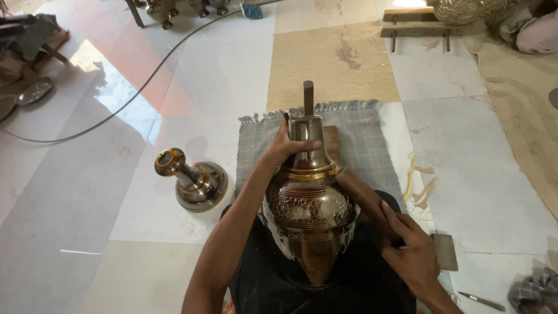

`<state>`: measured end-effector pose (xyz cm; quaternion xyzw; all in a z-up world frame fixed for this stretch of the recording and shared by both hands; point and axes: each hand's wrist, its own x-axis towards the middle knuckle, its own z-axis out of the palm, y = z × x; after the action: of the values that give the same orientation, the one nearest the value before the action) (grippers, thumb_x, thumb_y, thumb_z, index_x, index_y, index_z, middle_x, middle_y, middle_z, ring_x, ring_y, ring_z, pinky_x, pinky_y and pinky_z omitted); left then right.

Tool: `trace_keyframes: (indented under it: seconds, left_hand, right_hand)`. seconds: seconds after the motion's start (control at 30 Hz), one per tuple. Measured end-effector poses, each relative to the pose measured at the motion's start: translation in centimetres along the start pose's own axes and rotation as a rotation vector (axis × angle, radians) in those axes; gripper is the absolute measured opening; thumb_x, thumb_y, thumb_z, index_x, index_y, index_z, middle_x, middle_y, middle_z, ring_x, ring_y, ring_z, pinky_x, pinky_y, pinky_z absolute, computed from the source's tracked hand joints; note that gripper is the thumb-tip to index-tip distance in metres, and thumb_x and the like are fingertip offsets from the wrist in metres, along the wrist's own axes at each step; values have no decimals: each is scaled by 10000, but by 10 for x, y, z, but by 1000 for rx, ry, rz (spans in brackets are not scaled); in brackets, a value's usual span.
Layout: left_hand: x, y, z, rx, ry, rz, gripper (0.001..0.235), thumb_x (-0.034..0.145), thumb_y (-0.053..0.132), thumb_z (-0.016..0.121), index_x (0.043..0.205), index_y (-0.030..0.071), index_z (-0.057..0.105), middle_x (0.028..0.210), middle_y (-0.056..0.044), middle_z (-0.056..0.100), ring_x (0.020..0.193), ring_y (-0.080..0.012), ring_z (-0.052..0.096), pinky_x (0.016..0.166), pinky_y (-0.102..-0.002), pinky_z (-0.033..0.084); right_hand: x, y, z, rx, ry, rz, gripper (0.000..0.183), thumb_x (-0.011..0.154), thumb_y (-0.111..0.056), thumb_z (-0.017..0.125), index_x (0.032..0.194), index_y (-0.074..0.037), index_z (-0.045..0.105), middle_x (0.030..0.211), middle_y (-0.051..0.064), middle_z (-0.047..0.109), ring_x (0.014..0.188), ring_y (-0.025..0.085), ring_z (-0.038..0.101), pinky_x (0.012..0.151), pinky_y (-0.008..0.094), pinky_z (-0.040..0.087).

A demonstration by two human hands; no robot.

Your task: The person sits on the floor and uses a wooden mallet to hammer a metal chisel against a large silver vase, creating decorative indentations. The person repeatedly strikes the chisel along the vase's body, rotating the vase to work on different sections.

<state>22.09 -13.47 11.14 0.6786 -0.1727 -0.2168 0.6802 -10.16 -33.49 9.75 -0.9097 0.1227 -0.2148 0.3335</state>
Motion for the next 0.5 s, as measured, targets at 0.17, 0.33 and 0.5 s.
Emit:
trace_keyframes:
  seconds: [0.17,0.33,0.5]
  left_hand:
    - [2,4,3,-8,-16,-7,1354,386,431,976,1489,88,269,1253,-219,616,1115,-432,682,895,-533,644]
    - [-10,26,10,36,82,-28,1356,379,381,968,1476,134,209,1248,-188,606,1113,-412,672,888,-524,627]
    - [-35,44,38,172,326,-57,1150,443,353,931,1325,49,258,1147,-207,586,1038,-419,730,844,-484,694]
  right_hand:
    - [8,7,-2,129,-64,39,792,645,21,741,1370,-279,632,1125,49,739,824,207,744,662,328,596]
    - [9,11,5,-3,35,-78,765,675,15,734,1383,-255,636,1108,64,736,824,236,747,690,333,613]
    - [-7,21,6,-189,82,-511,784,539,-48,774,1285,-263,667,1081,140,715,782,295,713,645,388,575]
